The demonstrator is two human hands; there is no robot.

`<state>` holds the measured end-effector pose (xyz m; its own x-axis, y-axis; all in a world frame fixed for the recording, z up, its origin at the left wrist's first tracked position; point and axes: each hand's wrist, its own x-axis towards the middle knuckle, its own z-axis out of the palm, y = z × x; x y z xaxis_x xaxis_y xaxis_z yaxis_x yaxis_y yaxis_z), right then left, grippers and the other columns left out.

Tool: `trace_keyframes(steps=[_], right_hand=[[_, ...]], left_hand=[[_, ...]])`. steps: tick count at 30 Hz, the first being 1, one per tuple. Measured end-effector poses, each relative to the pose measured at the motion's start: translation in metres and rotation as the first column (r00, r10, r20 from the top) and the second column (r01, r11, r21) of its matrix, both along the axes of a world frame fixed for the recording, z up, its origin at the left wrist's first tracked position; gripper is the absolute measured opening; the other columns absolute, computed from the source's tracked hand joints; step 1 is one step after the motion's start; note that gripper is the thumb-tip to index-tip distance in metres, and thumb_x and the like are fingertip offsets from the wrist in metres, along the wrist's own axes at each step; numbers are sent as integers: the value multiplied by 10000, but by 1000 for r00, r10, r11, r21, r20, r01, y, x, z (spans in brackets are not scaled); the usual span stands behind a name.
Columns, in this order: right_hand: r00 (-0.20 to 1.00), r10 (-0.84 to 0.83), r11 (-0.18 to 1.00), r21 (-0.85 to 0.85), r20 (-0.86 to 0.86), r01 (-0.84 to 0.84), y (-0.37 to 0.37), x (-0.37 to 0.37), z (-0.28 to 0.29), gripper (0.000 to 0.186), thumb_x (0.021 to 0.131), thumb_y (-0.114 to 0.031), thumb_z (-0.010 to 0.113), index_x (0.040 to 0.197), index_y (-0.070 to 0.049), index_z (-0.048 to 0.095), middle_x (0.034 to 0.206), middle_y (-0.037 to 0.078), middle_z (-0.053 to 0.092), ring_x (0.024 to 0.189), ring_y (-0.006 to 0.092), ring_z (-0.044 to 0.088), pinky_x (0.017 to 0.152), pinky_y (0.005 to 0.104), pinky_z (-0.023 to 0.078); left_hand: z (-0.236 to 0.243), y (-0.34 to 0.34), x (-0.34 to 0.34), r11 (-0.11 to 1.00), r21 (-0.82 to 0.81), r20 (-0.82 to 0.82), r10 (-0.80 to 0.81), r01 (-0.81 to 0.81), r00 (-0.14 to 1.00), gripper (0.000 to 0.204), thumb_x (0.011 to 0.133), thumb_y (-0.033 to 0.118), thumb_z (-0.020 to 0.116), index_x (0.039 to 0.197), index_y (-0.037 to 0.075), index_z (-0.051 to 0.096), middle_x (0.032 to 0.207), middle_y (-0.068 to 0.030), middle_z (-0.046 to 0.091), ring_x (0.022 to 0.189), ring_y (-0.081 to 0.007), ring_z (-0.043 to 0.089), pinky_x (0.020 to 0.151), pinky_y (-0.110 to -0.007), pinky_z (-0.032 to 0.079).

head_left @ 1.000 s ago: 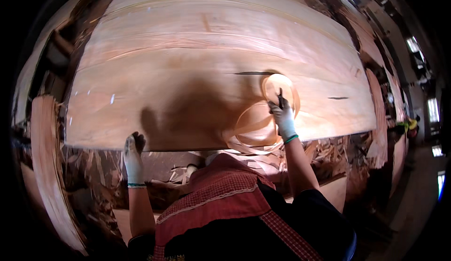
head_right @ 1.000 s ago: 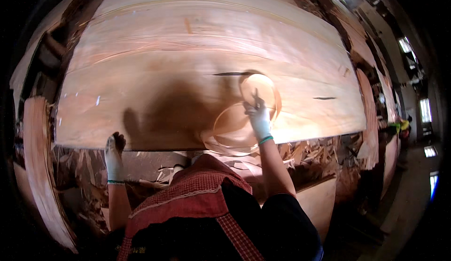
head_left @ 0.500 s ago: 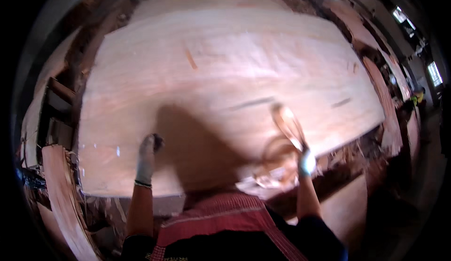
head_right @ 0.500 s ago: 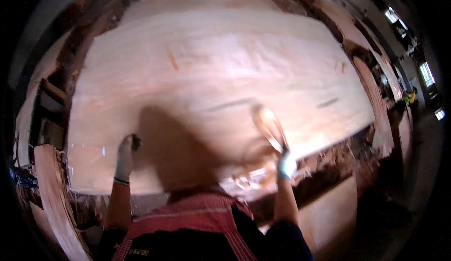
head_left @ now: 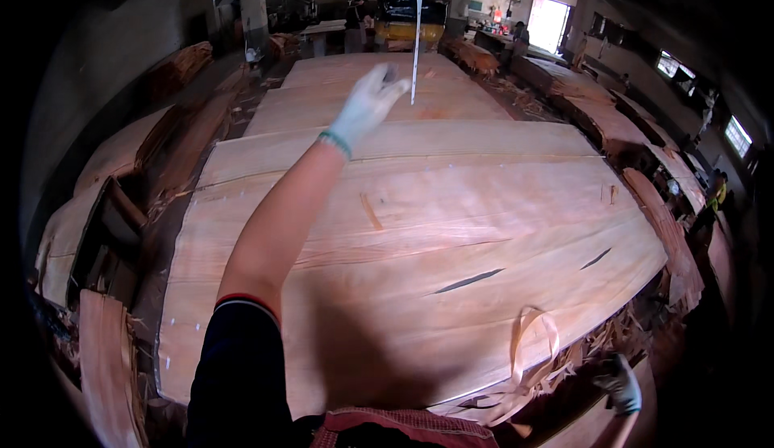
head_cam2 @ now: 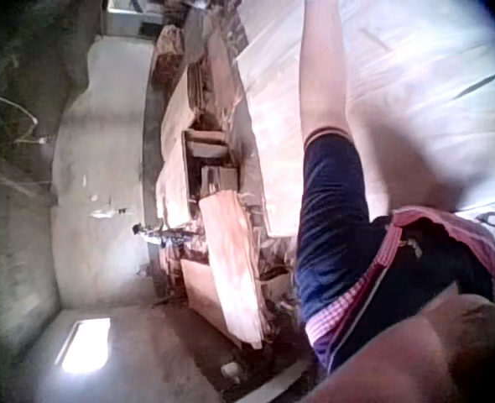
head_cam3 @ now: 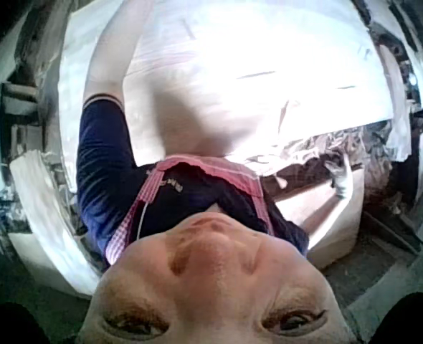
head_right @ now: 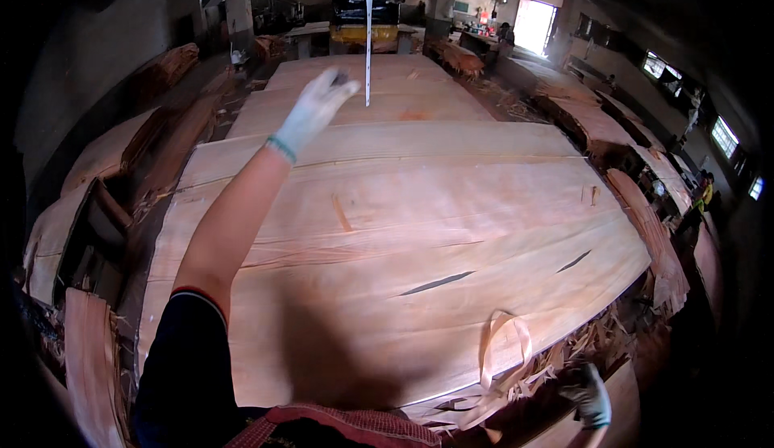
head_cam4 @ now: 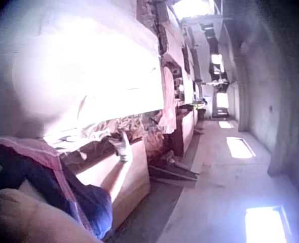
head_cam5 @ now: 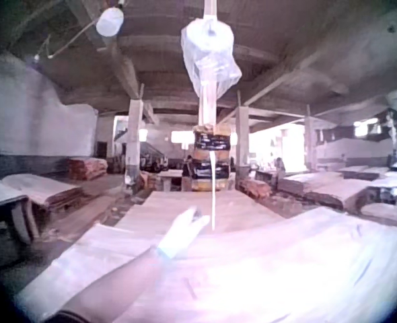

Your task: The person patches imperfections in large wood veneer sheets using a knife to remove damaged strips, applying adhesive tape to join pieces, and trimming the tape.

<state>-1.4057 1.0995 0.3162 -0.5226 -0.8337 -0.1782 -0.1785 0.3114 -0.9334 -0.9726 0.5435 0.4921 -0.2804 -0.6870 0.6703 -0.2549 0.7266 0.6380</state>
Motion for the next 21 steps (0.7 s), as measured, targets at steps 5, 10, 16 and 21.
trace_keyframes(steps=[5,10,16,21], right_hand=[[789,-610,764,-313,-70,564,24,7,66,265,936,-321,574,959,-61,622,704,-45,401,569,74,396,561,223,367],[789,-412,904,-315,-456,291,-66,57,50,399,983,-385,489,1040,-30,660,845,32,590,766,124,556,621,251,430],[997,74,953,-293,-37,-81,-242,149,40,380,994,-340,479,1213,-47,582,1109,56,670,984,150,656,622,238,441],[867,433,811,-313,-248,-494,-390,218,101,454,981,-383,492,1223,-13,594,1127,89,678,983,166,659,614,267,478]], left_hand=[[49,-32,-40,995,97,-131,24,-12,991,353,861,198,671,1014,-117,623,903,-188,696,835,-235,690,750,-342,532],[26,-67,-33,979,161,-354,-59,123,933,177,855,101,666,916,-64,677,784,-122,694,714,-155,662,639,-323,525],[-22,14,-16,776,495,-279,-284,391,917,271,926,210,632,1082,-10,646,953,-64,685,833,-130,622,748,-285,506],[-113,74,-6,546,584,-514,-323,600,795,249,927,214,634,1063,7,661,969,-54,677,866,-149,632,807,-296,516]])
